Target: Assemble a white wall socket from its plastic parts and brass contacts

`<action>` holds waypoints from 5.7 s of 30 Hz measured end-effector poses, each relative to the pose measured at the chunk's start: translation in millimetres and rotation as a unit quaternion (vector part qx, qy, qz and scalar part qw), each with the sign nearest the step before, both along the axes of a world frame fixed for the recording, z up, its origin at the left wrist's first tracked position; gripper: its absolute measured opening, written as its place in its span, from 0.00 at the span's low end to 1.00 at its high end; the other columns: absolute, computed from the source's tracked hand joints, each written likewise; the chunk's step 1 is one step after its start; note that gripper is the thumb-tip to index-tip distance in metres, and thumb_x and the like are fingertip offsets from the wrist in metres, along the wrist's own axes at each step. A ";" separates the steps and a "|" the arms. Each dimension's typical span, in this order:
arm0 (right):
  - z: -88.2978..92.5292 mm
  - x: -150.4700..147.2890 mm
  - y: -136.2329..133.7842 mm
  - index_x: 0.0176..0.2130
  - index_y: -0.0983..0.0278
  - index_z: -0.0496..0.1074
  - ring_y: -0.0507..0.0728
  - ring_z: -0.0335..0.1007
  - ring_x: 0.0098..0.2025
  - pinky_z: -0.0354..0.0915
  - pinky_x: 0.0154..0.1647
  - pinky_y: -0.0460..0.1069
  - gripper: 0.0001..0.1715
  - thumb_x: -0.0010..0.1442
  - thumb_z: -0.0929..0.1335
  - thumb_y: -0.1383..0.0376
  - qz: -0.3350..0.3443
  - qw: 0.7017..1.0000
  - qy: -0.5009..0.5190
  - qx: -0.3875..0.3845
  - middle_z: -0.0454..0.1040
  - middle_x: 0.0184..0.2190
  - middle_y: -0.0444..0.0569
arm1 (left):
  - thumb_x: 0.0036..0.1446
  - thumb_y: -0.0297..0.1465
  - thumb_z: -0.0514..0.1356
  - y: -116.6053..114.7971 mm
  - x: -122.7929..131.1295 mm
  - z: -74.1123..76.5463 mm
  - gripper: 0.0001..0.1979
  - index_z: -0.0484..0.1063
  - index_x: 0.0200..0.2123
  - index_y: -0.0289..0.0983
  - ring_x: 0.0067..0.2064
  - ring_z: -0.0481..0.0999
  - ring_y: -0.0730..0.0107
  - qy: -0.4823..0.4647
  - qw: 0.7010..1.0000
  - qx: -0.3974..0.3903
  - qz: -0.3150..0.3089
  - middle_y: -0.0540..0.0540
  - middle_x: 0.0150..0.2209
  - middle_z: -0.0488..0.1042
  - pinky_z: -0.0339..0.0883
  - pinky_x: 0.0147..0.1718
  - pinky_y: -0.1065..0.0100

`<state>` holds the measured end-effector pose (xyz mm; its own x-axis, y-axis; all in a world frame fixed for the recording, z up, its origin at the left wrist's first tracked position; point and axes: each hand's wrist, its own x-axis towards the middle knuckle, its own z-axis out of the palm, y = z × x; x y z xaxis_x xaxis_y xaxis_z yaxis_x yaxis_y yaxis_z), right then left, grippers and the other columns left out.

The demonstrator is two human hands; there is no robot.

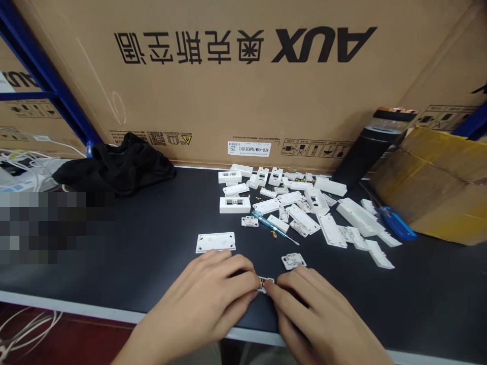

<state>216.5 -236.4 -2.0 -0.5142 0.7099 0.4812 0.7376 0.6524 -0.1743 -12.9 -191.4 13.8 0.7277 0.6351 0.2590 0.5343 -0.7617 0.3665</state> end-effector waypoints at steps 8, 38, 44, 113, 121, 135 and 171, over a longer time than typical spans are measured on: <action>-1.3 0.2 1.2 0.38 0.62 0.70 0.58 0.64 0.37 0.65 0.40 0.54 0.10 0.63 0.64 0.76 0.005 0.999 0.007 -0.032 0.71 0.36 0.48 | 0.74 0.34 0.52 -0.2 0.4 0.2 0.09 0.72 0.46 0.44 0.43 0.76 0.66 0.004 1.000 -0.007 0.003 0.51 0.45 0.77 0.68 0.45 0.63; 4.8 -0.9 -0.3 0.40 0.64 0.73 0.58 0.61 0.39 0.62 0.41 0.54 0.15 0.62 0.61 0.78 0.006 0.999 -0.020 -0.035 0.69 0.37 0.50 | 0.74 0.34 0.54 -5.8 1.2 -1.2 0.08 0.73 0.46 0.43 0.44 0.79 0.66 0.012 0.998 0.054 0.001 0.50 0.46 0.77 0.68 0.44 0.65; 4.9 -0.9 0.2 0.43 0.63 0.74 0.58 0.64 0.40 0.65 0.46 0.56 0.17 0.61 0.61 0.78 0.010 1.000 -0.015 -0.023 0.69 0.37 0.49 | 0.72 0.32 0.56 -6.8 2.1 -0.4 0.07 0.74 0.44 0.41 0.42 0.78 0.67 -0.004 0.998 0.055 -0.003 0.48 0.43 0.76 0.69 0.44 0.67; 33.1 75.1 38.4 0.55 0.59 0.71 0.64 0.62 0.49 0.56 0.49 0.60 0.21 0.63 0.72 0.61 -0.012 0.999 -0.041 0.021 0.72 0.52 0.54 | 0.74 0.34 0.55 -2.3 -2.1 -6.1 0.15 0.66 0.60 0.51 0.51 0.76 0.63 -0.016 0.999 -0.019 0.031 0.56 0.54 0.79 0.70 0.53 0.58; 30.0 75.4 64.5 0.59 0.54 0.69 0.63 0.61 0.47 0.57 0.46 0.59 0.25 0.64 0.72 0.59 0.048 0.991 -0.082 -0.091 0.68 0.50 0.53 | 0.74 0.34 0.54 1.7 0.7 -6.1 0.13 0.67 0.59 0.51 0.42 0.76 0.66 -0.007 0.998 -0.054 0.044 0.56 0.48 0.80 0.73 0.45 0.61; 67.0 54.5 118.8 0.45 0.56 0.78 0.62 0.62 0.42 0.51 0.42 0.57 0.13 0.70 0.66 0.54 0.044 0.991 -0.118 -0.055 0.76 0.41 0.50 | 0.72 0.33 0.56 3.6 -0.3 -11.8 0.14 0.67 0.58 0.49 0.44 0.77 0.61 -0.017 0.994 0.002 0.111 0.54 0.48 0.81 0.73 0.41 0.59; 69.9 53.4 129.0 0.34 0.62 0.74 0.53 0.64 0.25 0.49 0.28 0.48 0.09 0.65 0.66 0.64 -0.059 0.941 -0.221 -0.250 0.73 0.23 0.45 | 0.74 0.38 0.49 1.1 -4.7 -8.2 0.21 0.58 0.68 0.51 0.62 0.76 0.63 0.002 0.984 0.042 0.173 0.53 0.63 0.74 0.78 0.57 0.57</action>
